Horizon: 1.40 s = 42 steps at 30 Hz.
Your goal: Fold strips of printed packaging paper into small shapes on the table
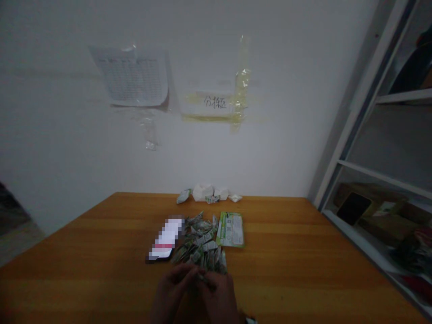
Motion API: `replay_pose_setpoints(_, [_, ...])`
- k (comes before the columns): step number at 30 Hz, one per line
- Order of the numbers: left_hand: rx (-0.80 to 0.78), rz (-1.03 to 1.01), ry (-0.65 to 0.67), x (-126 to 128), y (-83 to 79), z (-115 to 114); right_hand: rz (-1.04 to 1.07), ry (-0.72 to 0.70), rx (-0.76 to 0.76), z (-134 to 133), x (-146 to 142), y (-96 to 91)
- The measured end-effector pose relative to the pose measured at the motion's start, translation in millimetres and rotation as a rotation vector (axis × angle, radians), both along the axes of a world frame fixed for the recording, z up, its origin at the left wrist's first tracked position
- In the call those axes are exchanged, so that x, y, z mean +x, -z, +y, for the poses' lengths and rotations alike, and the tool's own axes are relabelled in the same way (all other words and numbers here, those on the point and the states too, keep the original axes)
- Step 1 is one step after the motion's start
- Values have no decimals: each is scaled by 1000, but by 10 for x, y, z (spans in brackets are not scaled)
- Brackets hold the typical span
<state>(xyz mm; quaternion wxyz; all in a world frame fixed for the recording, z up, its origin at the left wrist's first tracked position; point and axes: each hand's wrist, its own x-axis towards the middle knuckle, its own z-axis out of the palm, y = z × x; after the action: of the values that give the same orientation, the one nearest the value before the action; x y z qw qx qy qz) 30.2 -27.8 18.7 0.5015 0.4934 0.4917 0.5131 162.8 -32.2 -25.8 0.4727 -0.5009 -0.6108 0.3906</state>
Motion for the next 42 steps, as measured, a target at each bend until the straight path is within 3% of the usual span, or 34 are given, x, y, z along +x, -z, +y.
replay_pose_setpoints(8, [-8,-33,-46,-63,60,20,-123,35,102,-58,-28,-14])
replay_pose_setpoints(14, [33,94,-39,-14,90,21,50,172,63,-10,67,63])
replay_pose_setpoints(19, [86,91,75,-26,135,48,303,64,-5,43,137,-44])
replay_pose_setpoints(24, [-17,79,171,-24,107,73,439,-63,-62,63,137,-93])
replay_pose_setpoints(31, [83,85,74,-52,42,68,277,-41,115,50,139,-77])
replay_pose_setpoints(37, [-76,-69,41,-60,113,76,36,-65,285,16,162,-102])
replay_pose_setpoints(42, [-129,-124,57,-51,179,96,109,-14,227,22,160,-110])
